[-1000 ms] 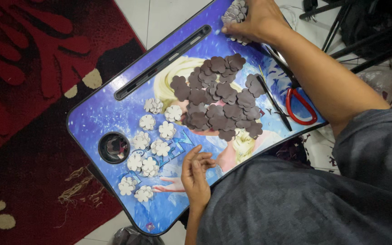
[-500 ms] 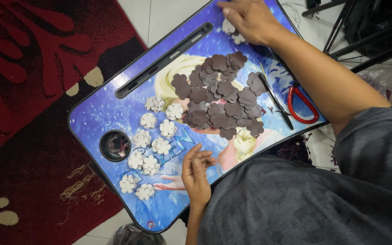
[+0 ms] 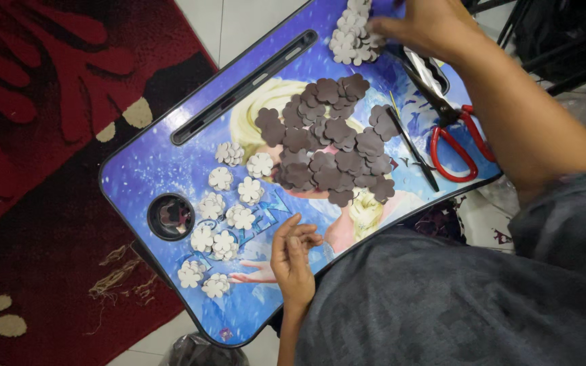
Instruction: The person uses red-handled scissors to trim dark brown flower-shaped paper cutouts on a blue table. They repeatedly pick up a cutout, trim its edges, and place it back on the table. The person also gathers white paper cutouts and places them into a plastic bag.
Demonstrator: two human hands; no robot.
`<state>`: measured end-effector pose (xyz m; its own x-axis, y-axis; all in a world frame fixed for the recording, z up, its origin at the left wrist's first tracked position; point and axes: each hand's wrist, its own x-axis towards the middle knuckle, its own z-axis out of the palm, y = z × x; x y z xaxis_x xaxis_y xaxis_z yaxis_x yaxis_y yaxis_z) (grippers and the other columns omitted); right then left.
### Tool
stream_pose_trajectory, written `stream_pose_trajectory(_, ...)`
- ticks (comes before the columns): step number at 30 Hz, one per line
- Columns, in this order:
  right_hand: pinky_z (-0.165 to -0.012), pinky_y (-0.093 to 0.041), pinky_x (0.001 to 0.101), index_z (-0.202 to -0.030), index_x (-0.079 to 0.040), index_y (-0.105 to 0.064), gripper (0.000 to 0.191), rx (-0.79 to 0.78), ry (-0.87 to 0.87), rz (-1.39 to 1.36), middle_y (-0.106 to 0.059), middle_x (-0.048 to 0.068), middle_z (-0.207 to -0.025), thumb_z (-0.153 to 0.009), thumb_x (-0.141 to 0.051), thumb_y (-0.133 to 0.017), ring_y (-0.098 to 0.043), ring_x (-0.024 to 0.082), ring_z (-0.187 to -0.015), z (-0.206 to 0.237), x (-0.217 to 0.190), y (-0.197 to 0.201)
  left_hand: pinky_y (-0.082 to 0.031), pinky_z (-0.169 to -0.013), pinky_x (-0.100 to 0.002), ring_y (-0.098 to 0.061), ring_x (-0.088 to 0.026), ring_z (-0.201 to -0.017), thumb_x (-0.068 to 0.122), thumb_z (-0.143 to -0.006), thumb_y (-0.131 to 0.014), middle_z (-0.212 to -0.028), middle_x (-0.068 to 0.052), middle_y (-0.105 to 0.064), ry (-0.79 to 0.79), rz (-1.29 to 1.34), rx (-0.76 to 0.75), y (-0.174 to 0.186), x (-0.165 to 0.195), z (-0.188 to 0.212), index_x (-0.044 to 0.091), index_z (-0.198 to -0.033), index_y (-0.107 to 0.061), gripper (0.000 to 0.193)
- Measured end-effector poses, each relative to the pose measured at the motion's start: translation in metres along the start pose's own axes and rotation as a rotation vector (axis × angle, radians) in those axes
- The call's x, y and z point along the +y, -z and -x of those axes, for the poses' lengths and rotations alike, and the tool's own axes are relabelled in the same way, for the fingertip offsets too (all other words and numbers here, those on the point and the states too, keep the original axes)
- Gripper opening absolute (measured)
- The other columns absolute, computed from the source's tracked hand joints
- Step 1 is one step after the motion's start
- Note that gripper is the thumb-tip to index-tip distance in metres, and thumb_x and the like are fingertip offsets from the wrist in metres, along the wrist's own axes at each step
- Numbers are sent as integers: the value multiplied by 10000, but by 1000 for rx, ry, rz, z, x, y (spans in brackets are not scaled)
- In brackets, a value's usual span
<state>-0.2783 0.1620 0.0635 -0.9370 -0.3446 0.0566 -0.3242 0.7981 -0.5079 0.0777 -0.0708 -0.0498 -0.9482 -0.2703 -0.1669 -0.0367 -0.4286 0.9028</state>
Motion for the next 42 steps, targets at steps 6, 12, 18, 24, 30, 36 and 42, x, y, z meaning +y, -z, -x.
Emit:
stream_pose_trajectory(6,-778,-547,418,-1406,-8,-638,718,9,176,-47,-694,191,-1061,-759,-169,-904,-686,322,-912,17,17,-17,-550,-909,-350,-643,-173,-957,289,-1118,-469,-1150,-128,-665,2,-15,-14,0,2,0,-8,-1430,-515,433)
stream_pose_trajectory(12,-821,-546,438,-1247,25,-671,507,24,171,80,-709,186,-1109,-870,-205,-921,-688,334,-974,13,15,-27,-549,-910,-344,-641,-163,-955,287,-1125,-460,-1145,-122,-663,-21,-43,-12,-1,3,-1,-8,-1429,-511,426)
stream_pose_trajectory(18,-791,-534,465,-1333,5,-687,531,27,255,156,-697,212,-1027,-876,-195,-867,-670,369,-932,82,-6,16,-569,-890,-337,-658,-164,-943,243,-1122,-459,-1139,-127,-676,-21,-133,6,-5,6,1,-9,-1403,-536,385)
stream_pose_trajectory(24,-979,-511,464,-1340,-92,-654,555,-22,431,2,-661,152,-1297,-854,-288,-838,-636,359,-1166,155,-47,-19,-584,-866,-310,-678,-157,-926,166,-1105,-508,-1113,-122,-705,-62,-261,-6,-12,9,-3,-12,-1374,-567,328)
stream_pose_trajectory(30,-1160,-353,586,-1453,-136,-564,685,-27,568,-36,-431,216,-1554,-851,-370,-791,-431,452,-1424,168,-91,-80,-586,-856,-292,-686,-143,-928,171,-1097,-531,-1102,-106,-709,-84,-292,-3,-21,13,-2,-14,-1379,-575,339)
stream_pose_trajectory(36,-1203,-319,580,-1454,-190,-604,562,-69,666,107,-451,159,-1570,-933,-350,-742,-433,407,-1459,161,-94,-112,-582,-858,-292,-675,-143,-931,177,-1101,-538,-1093,-98,-700,-94,-235,19,-22,17,0,-14,-1387,-577,346)
stream_pose_trajectory(42,-1223,-308,583,-1464,-169,-580,601,-126,606,100,-429,188,-1598,-916,-366,-729,-395,422,-1486,167,-84,-105,-577,-893,-281,-672,-132,-983,204,-1108,-551,-1121,-82,-690,-91,-136,-37,-24,18,-2,-6,-1380,-561,344)
